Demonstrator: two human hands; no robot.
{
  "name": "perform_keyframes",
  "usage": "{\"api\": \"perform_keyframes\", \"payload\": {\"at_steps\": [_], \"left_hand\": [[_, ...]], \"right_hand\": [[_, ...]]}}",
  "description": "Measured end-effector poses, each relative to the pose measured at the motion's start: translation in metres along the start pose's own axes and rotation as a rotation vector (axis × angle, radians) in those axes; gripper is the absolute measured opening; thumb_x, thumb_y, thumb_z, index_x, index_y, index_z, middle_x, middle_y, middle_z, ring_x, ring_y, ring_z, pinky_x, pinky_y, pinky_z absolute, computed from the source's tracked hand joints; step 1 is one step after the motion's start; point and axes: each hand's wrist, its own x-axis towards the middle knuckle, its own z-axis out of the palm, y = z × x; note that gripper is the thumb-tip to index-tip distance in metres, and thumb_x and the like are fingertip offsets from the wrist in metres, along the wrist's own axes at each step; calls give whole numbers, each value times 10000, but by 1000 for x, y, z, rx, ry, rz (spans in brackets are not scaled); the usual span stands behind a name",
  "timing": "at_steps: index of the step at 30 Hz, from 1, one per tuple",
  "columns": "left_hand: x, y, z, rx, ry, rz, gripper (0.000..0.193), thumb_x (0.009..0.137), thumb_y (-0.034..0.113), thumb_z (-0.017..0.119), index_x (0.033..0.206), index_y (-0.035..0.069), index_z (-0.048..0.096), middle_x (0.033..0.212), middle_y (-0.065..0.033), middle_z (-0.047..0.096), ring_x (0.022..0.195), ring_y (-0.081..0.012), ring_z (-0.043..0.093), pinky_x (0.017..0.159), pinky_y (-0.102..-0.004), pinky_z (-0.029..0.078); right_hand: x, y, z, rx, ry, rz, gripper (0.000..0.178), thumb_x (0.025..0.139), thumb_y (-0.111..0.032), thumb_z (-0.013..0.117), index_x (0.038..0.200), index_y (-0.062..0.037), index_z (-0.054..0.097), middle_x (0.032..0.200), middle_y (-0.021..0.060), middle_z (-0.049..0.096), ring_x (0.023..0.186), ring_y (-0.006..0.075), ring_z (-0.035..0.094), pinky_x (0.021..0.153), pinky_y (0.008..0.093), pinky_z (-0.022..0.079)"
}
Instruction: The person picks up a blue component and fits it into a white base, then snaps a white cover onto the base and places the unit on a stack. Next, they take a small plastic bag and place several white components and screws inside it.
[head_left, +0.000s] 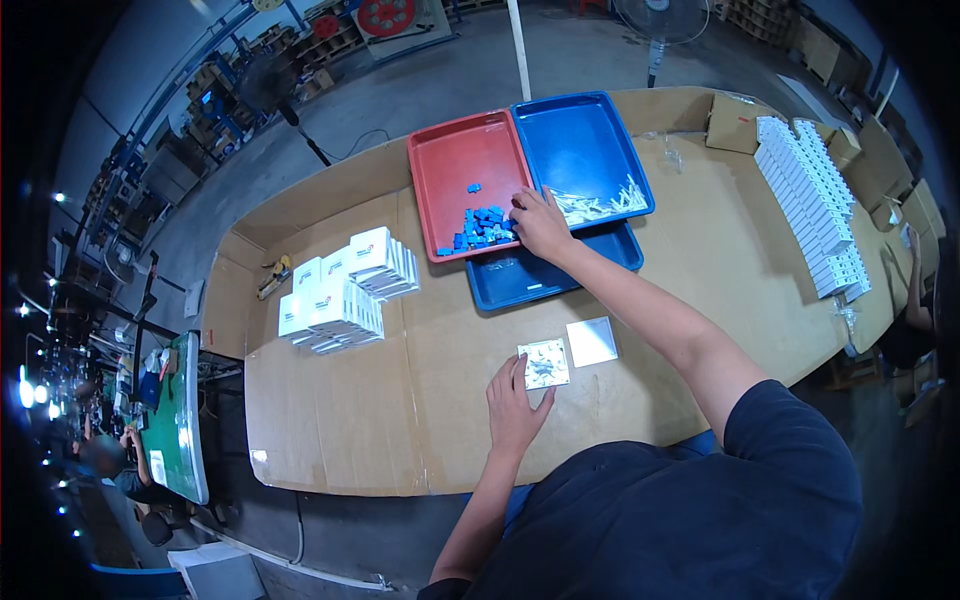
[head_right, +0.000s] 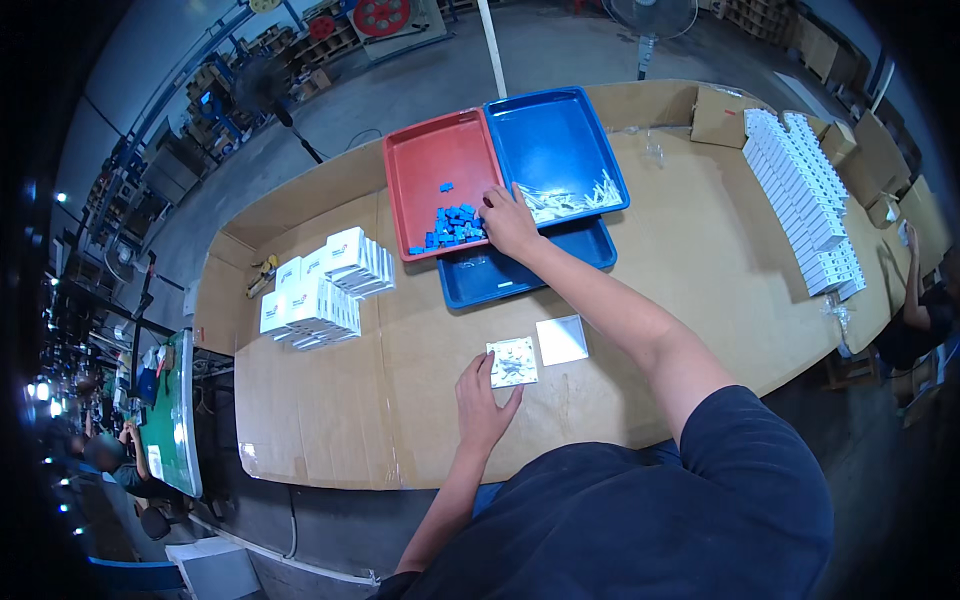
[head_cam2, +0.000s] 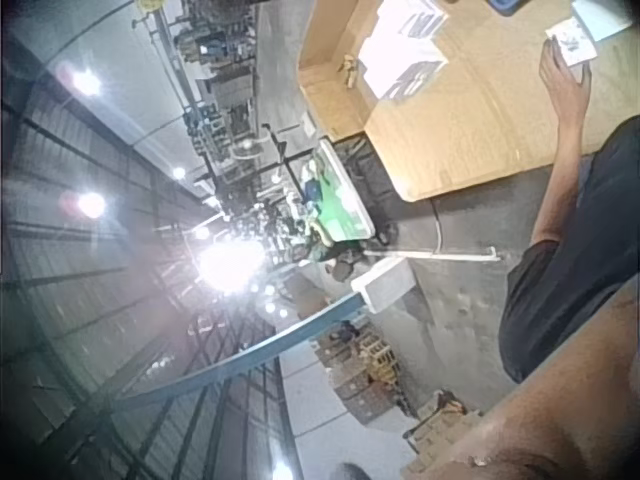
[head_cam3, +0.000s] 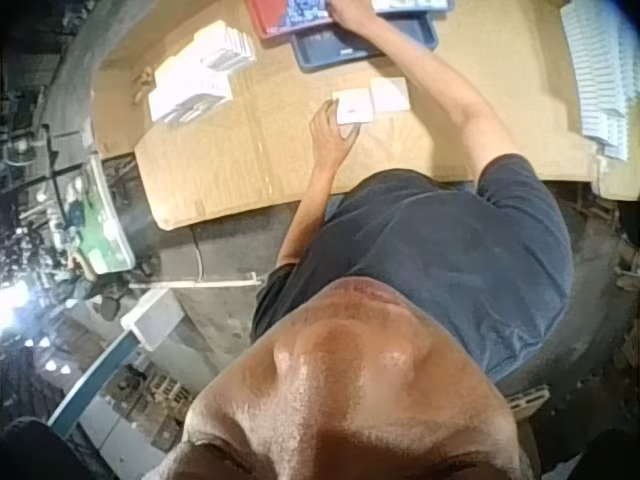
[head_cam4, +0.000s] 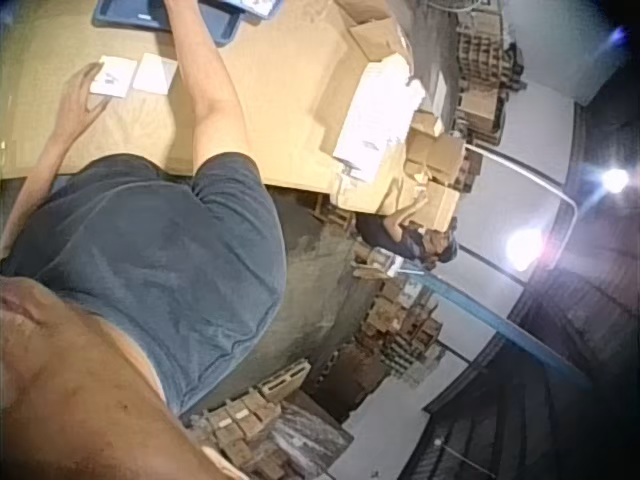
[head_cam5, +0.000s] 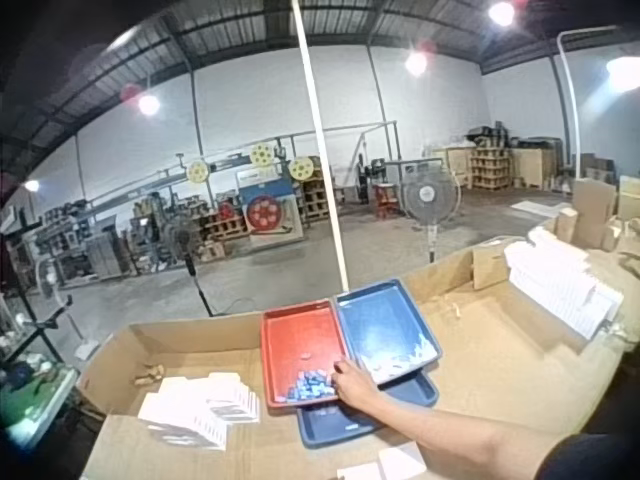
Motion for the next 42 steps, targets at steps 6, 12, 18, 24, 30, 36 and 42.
{"api": "perform_keyframes", "payload": {"at_steps": [6,12,18,24,30,36,42], "left_hand": [[2,3,-3,2,0,-4,779,874,357,790,1488,24,446,1446,-190,501,1315,-371,493,1099,-483,386],[0,1,-2,12,-10,6,785,869,363,795,1483,19,448,1461,-195,499,1332,-367,493,1105,-484,385],[-2,3,0,17,-7,1,778,858,339,800,1462,-13,461,1478,-211,503,1357,-381,488,1121,-494,379],[-4,-2,6,0,-13,-28,842,854,364,799,1508,-5,419,1543,-194,467,1424,-387,435,1169,-502,335],[5,-1,1,-5,-69,-61,902,842,412,799,1539,10,391,1579,-195,433,1470,-387,391,1205,-547,286],[8,-8,4,-39,-58,-79,930,833,426,804,1558,32,374,1588,-179,431,1488,-383,379,1221,-573,254],[1,-11,4,-93,-64,-105,948,805,426,827,1544,26,388,1569,-174,451,1494,-375,374,1232,-566,246]], "right_hand": [[5,2,-17,246,128,-45,218,773,-82,823,933,-32,682,1121,93,700,1184,276,634,1079,497,474],[10,-27,-142,1974,68,440,150,958,-80,753,1056,-58,641,1066,101,743,860,127,700,796,303,603],[-18,-37,-199,2175,-1,332,330,959,-120,751,1253,-67,610,1111,97,701,858,124,683,755,269,612],[-61,-35,-174,2366,-149,339,546,969,-94,723,1478,-102,525,1116,115,694,926,160,723,847,300,651],[-159,-65,-114,2112,-319,792,431,1014,-77,661,1421,5,545,1183,131,690,1111,227,719,972,298,619],[-209,-87,-89,1968,-510,1033,411,1006,-4,645,1394,74,531,1257,172,663,1160,249,703,1014,310,599],[-198,-86,-93,1846,-531,890,442,980,21,665,1398,85,535,1282,179,667,1179,265,702,1017,326,589]]}}
